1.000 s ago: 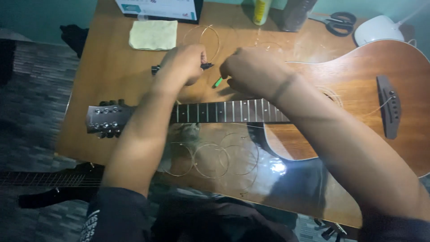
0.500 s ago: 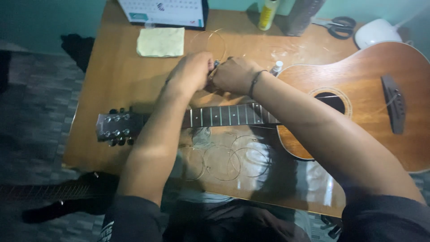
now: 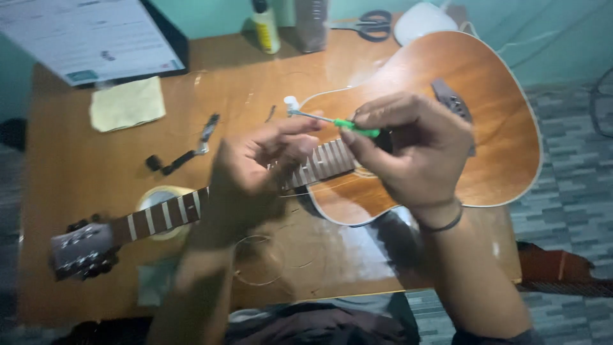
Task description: The person threads a guitar string through the bridge of an acoustic guitar and secures it. They then move to the headstock, thread the string through the tuning peg, and wind it to secure the string in place.
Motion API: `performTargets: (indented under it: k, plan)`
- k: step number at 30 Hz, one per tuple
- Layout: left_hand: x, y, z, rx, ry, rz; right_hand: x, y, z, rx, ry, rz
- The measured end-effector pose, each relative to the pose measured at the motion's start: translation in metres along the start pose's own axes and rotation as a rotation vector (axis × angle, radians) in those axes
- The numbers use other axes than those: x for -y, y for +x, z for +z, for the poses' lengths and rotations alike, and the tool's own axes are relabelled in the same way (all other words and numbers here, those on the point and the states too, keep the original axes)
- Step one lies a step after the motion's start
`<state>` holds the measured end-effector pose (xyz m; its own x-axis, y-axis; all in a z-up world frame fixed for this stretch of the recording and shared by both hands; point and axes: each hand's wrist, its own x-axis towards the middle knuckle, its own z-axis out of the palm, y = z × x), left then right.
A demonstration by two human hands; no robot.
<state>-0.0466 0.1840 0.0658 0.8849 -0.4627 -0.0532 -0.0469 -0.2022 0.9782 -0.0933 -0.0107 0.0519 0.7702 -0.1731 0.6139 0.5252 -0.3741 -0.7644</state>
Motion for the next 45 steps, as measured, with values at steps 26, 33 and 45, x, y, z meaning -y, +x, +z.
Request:
performTargets:
  k: [26, 33, 45]
  plan:
    - [0.029, 0.12, 0.155, 0.252, 1.107, 0.552, -0.123, -0.028, -0.187, 0.3, -0.656, 0.309]
    - [0.03, 0.118, 0.165, 0.178, 1.218, 0.654, -0.12, -0.026, -0.187, 0.348, -0.677, 0.291]
    - [0.021, 0.114, 0.169, 0.156, 1.258, 0.526, -0.122, -0.028, -0.188, 0.311, -0.649, 0.241]
